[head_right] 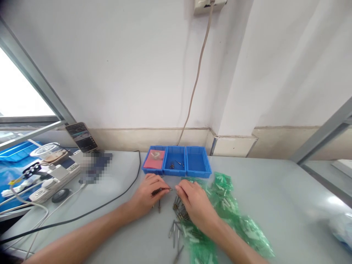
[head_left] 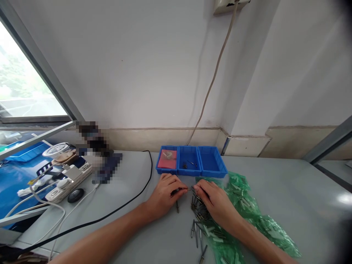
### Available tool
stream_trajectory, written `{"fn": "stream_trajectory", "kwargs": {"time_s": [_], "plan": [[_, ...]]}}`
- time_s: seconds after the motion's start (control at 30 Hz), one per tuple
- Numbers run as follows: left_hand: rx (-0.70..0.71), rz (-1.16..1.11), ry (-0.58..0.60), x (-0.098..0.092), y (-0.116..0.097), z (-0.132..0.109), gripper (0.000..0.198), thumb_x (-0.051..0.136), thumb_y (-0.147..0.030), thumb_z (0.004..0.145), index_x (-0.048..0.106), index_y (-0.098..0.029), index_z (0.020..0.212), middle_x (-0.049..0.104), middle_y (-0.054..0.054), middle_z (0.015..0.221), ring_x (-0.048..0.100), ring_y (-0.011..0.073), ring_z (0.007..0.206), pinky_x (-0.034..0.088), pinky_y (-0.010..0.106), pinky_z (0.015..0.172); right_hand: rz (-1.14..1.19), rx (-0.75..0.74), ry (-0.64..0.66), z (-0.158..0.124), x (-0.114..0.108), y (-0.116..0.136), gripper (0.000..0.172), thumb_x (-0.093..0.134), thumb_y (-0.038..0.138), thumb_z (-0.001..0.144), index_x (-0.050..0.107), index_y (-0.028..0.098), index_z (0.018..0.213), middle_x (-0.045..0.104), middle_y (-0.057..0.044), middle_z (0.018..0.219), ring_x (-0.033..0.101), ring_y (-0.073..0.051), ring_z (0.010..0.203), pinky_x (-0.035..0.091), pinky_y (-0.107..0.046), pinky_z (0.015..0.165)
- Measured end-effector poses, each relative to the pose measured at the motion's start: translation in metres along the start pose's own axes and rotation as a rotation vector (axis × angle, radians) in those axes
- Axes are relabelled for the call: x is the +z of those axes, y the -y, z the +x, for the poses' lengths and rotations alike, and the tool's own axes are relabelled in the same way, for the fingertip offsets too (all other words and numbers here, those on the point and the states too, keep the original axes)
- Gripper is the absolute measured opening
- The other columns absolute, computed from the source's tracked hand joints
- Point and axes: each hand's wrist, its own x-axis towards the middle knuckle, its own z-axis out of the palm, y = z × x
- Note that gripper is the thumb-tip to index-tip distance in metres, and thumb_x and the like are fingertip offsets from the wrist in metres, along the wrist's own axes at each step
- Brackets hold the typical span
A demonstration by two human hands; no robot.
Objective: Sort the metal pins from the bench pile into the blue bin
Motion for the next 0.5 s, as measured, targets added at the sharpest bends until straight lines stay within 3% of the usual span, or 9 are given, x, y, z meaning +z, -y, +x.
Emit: {"fn": "stream_trajectory", "kwargs": {"time_s": [0.17,0.5], "plan": [[-0.004,-0.006,0.002,0.0003,0.0006,-0.0003,0.022,0.058,-0.033,0.112,0.075,-0.020,0.105,0.072,0.003,0.095,0.063,0.0174,0.089,0.040,0.037,0.090,-0.023,-0.019,-0.029,-0.0003,0.0009,-0.0013,0.037,0.037,0.037,0.116,0.048,0.025,0.082,0.064,0.000,0.076,0.058,-0.022,0.070,0.039,-0.033,0.069],[-0.015,0.001,-0.010,0.0008,0.0018,-0.0010,0.020,0.056,-0.029,0.112,0.074,-0.020,0.108,0.073,0.004,0.096,0.064,0.0188,0.090,0.041,0.038,0.089,0.027,-0.007,-0.029,-0.0015,-0.0033,0.0018,0.030,0.040,0.035,0.115,0.058,0.026,0.093,0.070,-0.002,0.090,0.065,-0.023,0.081,0.046,-0.035,0.075]]}}
